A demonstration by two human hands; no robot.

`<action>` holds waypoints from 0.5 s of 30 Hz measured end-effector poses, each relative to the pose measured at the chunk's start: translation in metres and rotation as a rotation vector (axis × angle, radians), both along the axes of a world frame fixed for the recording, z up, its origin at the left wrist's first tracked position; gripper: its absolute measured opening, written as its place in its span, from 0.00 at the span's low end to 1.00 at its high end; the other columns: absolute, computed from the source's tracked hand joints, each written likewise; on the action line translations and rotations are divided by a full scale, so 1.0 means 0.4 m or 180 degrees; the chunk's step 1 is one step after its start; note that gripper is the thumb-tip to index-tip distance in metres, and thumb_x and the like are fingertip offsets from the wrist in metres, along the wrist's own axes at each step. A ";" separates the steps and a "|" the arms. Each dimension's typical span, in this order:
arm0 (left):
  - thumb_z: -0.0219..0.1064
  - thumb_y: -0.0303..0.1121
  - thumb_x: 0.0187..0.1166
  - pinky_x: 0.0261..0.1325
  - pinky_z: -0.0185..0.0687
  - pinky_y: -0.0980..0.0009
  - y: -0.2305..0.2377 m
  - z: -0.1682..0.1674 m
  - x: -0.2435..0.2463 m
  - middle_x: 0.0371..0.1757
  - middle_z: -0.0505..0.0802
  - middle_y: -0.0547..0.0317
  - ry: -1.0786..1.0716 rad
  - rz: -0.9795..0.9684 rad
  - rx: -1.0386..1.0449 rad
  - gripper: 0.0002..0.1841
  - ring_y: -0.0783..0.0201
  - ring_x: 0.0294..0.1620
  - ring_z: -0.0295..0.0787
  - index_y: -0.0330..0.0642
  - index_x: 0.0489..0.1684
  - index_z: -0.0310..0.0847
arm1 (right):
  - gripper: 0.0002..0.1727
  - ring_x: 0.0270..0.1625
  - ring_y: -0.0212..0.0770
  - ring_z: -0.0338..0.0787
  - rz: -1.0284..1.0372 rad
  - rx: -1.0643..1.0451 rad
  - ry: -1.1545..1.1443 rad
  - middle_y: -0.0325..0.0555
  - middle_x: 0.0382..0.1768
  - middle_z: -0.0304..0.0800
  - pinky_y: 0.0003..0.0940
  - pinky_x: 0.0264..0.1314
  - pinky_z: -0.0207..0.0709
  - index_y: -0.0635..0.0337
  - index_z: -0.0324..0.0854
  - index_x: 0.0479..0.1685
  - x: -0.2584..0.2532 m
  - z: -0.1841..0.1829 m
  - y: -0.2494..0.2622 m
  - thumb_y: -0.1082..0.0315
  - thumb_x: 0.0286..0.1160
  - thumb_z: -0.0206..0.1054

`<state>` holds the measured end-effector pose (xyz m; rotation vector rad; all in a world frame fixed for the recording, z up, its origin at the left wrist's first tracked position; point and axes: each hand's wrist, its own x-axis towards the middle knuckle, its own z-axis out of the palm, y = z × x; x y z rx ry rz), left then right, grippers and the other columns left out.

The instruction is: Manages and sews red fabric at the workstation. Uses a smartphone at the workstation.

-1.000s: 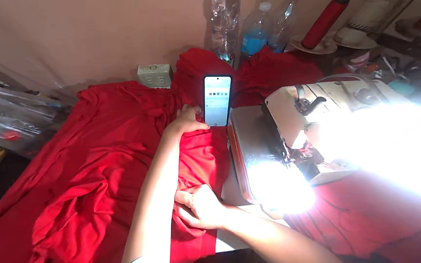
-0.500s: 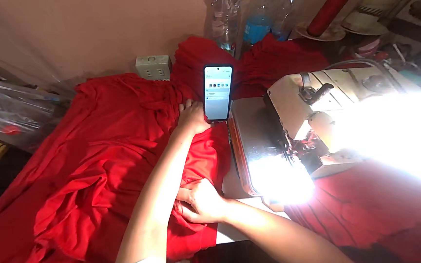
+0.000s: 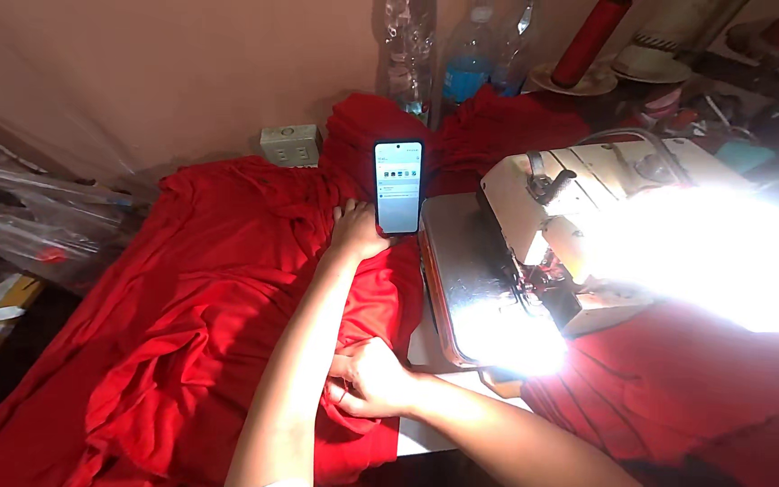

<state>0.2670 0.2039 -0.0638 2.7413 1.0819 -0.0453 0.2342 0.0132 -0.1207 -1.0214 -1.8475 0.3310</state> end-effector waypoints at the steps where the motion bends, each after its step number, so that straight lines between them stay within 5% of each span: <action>1: 0.79 0.58 0.65 0.82 0.53 0.39 -0.001 0.003 0.000 0.74 0.82 0.43 0.0058 -0.0002 0.0009 0.42 0.44 0.84 0.66 0.34 0.72 0.78 | 0.15 0.24 0.49 0.90 0.0013 -0.0023 0.0001 0.51 0.20 0.88 0.46 0.24 0.77 0.66 0.87 0.28 0.001 0.001 -0.001 0.66 0.72 0.58; 5: 0.84 0.51 0.61 0.77 0.59 0.36 -0.005 -0.016 -0.016 0.71 0.84 0.39 -0.0302 -0.0070 0.0175 0.39 0.39 0.80 0.70 0.32 0.68 0.80 | 0.13 0.25 0.50 0.91 -0.0013 -0.0073 0.0018 0.52 0.20 0.88 0.47 0.24 0.77 0.66 0.87 0.27 -0.002 0.002 -0.003 0.67 0.70 0.60; 7: 0.83 0.55 0.62 0.77 0.59 0.34 -0.006 -0.019 -0.021 0.70 0.84 0.36 -0.0605 0.0003 0.0081 0.42 0.37 0.78 0.72 0.31 0.70 0.77 | 0.13 0.24 0.49 0.90 -0.0056 0.0004 0.0019 0.51 0.19 0.87 0.46 0.23 0.77 0.65 0.87 0.26 -0.004 -0.001 -0.001 0.67 0.70 0.61; 11: 0.76 0.47 0.73 0.76 0.56 0.29 -0.023 -0.006 -0.042 0.67 0.84 0.31 -0.1485 0.0185 -0.0418 0.36 0.30 0.73 0.74 0.32 0.75 0.72 | 0.14 0.22 0.47 0.90 -0.0086 0.0098 -0.0012 0.50 0.18 0.86 0.44 0.22 0.76 0.65 0.86 0.26 -0.005 -0.001 0.002 0.66 0.71 0.59; 15: 0.75 0.36 0.74 0.76 0.51 0.28 -0.003 -0.006 -0.021 0.56 0.91 0.35 -0.1597 0.0124 -0.0593 0.22 0.36 0.66 0.82 0.30 0.61 0.82 | 0.16 0.24 0.49 0.90 -0.0010 -0.0052 0.0001 0.52 0.19 0.87 0.47 0.23 0.77 0.66 0.87 0.28 -0.005 0.004 -0.002 0.65 0.73 0.58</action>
